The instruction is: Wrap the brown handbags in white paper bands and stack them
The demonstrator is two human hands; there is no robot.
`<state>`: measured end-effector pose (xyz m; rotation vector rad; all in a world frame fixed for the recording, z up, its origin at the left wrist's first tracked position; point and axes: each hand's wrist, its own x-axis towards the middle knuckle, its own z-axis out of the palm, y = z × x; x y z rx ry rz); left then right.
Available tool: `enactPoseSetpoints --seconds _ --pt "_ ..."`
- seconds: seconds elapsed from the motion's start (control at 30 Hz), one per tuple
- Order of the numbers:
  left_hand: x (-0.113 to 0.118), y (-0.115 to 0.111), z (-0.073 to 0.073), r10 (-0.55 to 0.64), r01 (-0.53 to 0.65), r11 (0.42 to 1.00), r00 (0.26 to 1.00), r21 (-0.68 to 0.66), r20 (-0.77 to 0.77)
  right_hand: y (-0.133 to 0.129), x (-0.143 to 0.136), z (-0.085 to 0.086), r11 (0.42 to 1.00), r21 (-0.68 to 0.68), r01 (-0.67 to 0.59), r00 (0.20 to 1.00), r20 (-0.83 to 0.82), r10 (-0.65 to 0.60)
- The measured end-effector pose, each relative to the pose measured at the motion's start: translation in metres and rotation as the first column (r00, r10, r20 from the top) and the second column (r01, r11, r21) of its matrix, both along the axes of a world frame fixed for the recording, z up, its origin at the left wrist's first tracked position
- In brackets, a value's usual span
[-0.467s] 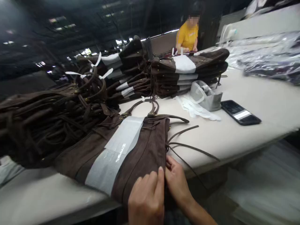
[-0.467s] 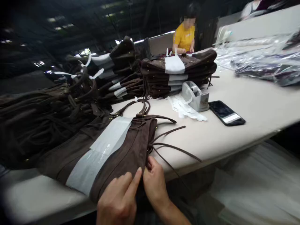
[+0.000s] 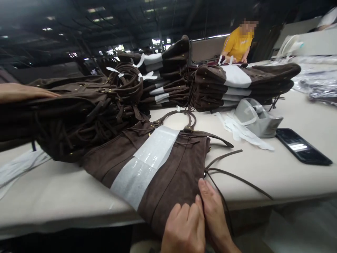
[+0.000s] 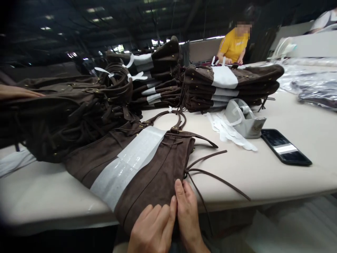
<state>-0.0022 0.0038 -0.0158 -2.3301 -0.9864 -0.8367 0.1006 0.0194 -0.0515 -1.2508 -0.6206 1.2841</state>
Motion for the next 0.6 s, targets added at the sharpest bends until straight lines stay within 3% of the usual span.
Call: enactPoseSetpoints --seconds 0.1,0.23,0.37,0.43,0.6 --pt "-0.005 0.003 0.002 -0.041 0.047 0.996 0.995 -0.077 0.087 0.009 0.002 0.009 0.999 -0.032 -0.04 0.999 0.031 0.041" --pt "-0.017 0.003 0.007 0.033 0.038 0.972 0.956 -0.234 0.293 0.017 0.006 0.019 0.996 -0.079 -0.035 0.98 -0.196 0.019" --pt "-0.025 0.005 0.012 0.042 0.064 0.916 0.966 -0.396 0.253 0.022 0.011 0.023 0.993 -0.062 -0.098 0.961 -0.267 0.078" --pt "-0.025 0.007 0.013 0.006 0.067 0.926 0.981 -0.371 0.192 0.029 0.013 0.024 0.989 -0.057 -0.134 0.968 -0.219 0.118" --pt "-0.017 0.012 0.01 -0.048 0.07 0.992 0.979 -0.104 0.198 0.059 0.011 0.028 0.995 -0.025 -0.1 0.978 -0.186 0.094"
